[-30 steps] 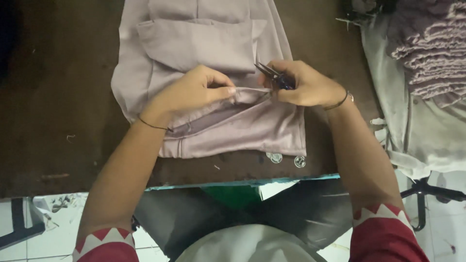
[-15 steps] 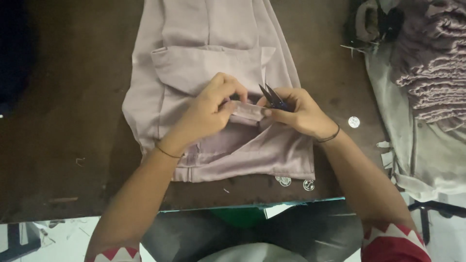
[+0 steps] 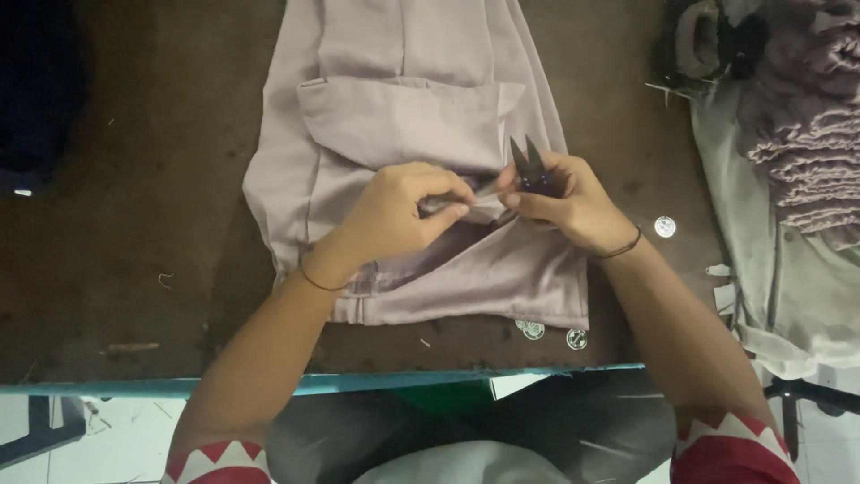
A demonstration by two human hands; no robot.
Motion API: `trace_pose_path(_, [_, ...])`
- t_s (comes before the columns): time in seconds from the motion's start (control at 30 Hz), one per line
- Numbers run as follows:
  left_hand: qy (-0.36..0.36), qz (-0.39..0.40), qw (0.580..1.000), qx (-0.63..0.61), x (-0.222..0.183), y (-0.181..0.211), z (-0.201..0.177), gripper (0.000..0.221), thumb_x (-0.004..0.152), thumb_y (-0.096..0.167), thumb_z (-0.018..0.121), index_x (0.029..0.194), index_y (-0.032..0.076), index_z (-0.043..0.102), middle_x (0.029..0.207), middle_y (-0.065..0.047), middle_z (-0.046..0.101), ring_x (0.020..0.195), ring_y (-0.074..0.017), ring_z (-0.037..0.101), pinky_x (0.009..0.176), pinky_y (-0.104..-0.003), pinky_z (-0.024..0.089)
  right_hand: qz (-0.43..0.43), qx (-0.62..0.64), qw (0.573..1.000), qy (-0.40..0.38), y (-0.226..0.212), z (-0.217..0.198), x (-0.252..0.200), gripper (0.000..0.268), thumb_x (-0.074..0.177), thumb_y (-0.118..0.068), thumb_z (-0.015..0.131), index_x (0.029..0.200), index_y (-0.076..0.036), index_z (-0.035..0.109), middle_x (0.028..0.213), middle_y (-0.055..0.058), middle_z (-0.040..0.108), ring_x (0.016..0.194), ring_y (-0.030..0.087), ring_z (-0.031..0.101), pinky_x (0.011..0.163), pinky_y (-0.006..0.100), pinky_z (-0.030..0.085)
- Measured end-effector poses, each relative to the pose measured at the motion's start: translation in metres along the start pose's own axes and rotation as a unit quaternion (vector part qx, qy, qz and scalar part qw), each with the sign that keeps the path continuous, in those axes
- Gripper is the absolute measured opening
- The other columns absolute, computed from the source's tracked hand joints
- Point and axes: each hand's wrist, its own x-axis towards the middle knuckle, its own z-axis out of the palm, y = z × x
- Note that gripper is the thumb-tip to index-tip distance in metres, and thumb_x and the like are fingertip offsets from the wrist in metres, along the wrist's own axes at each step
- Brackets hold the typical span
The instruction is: Trimming loose threads from a pair of trousers using snips and then folding the garment
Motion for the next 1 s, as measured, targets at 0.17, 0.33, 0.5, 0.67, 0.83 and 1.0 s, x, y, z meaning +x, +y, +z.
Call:
trace_pose_path(0.17, [-0.003, -0.098, 0.995, -0.032, -0.006, -0.004, 0.000, 0.006, 0.091, 0.018, 0.071, 0.096, 0.015, 0.073, 0.077, -0.006, 0.077, 0.080, -0.0250, 0.078, 0.072, -0.032, 0.059, -0.010, 0.030, 0.999, 0.015, 0.005, -0.002, 0.002, 0.019, 0.085, 0.013, 0.069, 0.104, 0.009, 0.065, 0.072, 0.013, 0.058, 0.048, 0.005, 0.045, 0.036, 0.019, 0.033])
trace_pose_path(0.33, [-0.007, -0.106, 0.993, -0.048, -0.005, -0.005, 0.000, 0.007, 0.096, 0.019, 0.066, 0.100, 0.014, 0.069, 0.075, -0.011, 0.077, 0.079, -0.0297, 0.078, 0.071, -0.035, 0.059, -0.015, 0.017, 1.000, 0.021, 0.000, 0.000, 0.002, 0.019, 0.086, 0.012, 0.069, 0.105, 0.010, 0.065, 0.071, 0.012, 0.057, 0.048, 0.005, 0.046, 0.037, 0.018, 0.033])
trace_pose_path(0.5, [-0.046, -0.085, 0.993, -0.067, -0.002, 0.011, -0.006, 0.017, 0.092, 0.024, 0.073, 0.105, 0.018, 0.065, 0.089, -0.009, 0.079, 0.092, -0.0293, 0.077, 0.081, -0.040, 0.059, -0.027, -0.019, 0.999, 0.025, 0.005, -0.006, 0.002, 0.017, 0.087, 0.012, 0.069, 0.103, 0.008, 0.066, 0.071, 0.013, 0.056, 0.048, 0.007, 0.045, 0.037, 0.019, 0.034])
trace_pose_path(0.67, [-0.042, -0.100, 0.991, -0.077, -0.002, -0.006, 0.001, 0.013, 0.091, 0.013, 0.071, 0.103, 0.014, 0.066, 0.092, -0.011, 0.079, 0.095, -0.0282, 0.077, 0.085, -0.040, 0.059, -0.027, -0.014, 0.999, 0.030, 0.005, -0.005, -0.001, 0.016, 0.088, 0.013, 0.068, 0.103, 0.009, 0.065, 0.070, 0.013, 0.055, 0.050, 0.007, 0.044, 0.038, 0.020, 0.033])
trace_pose_path(0.83, [-0.025, -0.119, 0.984, -0.130, -0.005, -0.015, -0.004, 0.011, 0.093, 0.011, 0.069, 0.104, 0.014, 0.066, 0.097, -0.010, 0.079, 0.100, -0.0243, 0.076, 0.091, -0.040, 0.057, -0.019, -0.015, 0.999, 0.038, 0.003, -0.003, 0.002, 0.017, 0.087, 0.013, 0.066, 0.104, 0.009, 0.065, 0.070, 0.011, 0.054, 0.049, 0.006, 0.045, 0.036, 0.019, 0.033])
trace_pose_path(1.0, [-0.019, -0.123, 0.989, -0.080, -0.005, -0.008, -0.005, 0.009, 0.102, 0.018, 0.061, 0.111, 0.018, 0.061, 0.090, -0.010, 0.078, 0.090, -0.0290, 0.077, 0.084, -0.040, 0.058, -0.068, -0.170, 0.983, 0.020, 0.003, -0.008, 0.008, 0.015, 0.087, 0.002, 0.076, 0.102, 0.001, 0.073, 0.078, 0.011, 0.067, 0.065, 0.011, 0.056, 0.052, 0.022, 0.042])
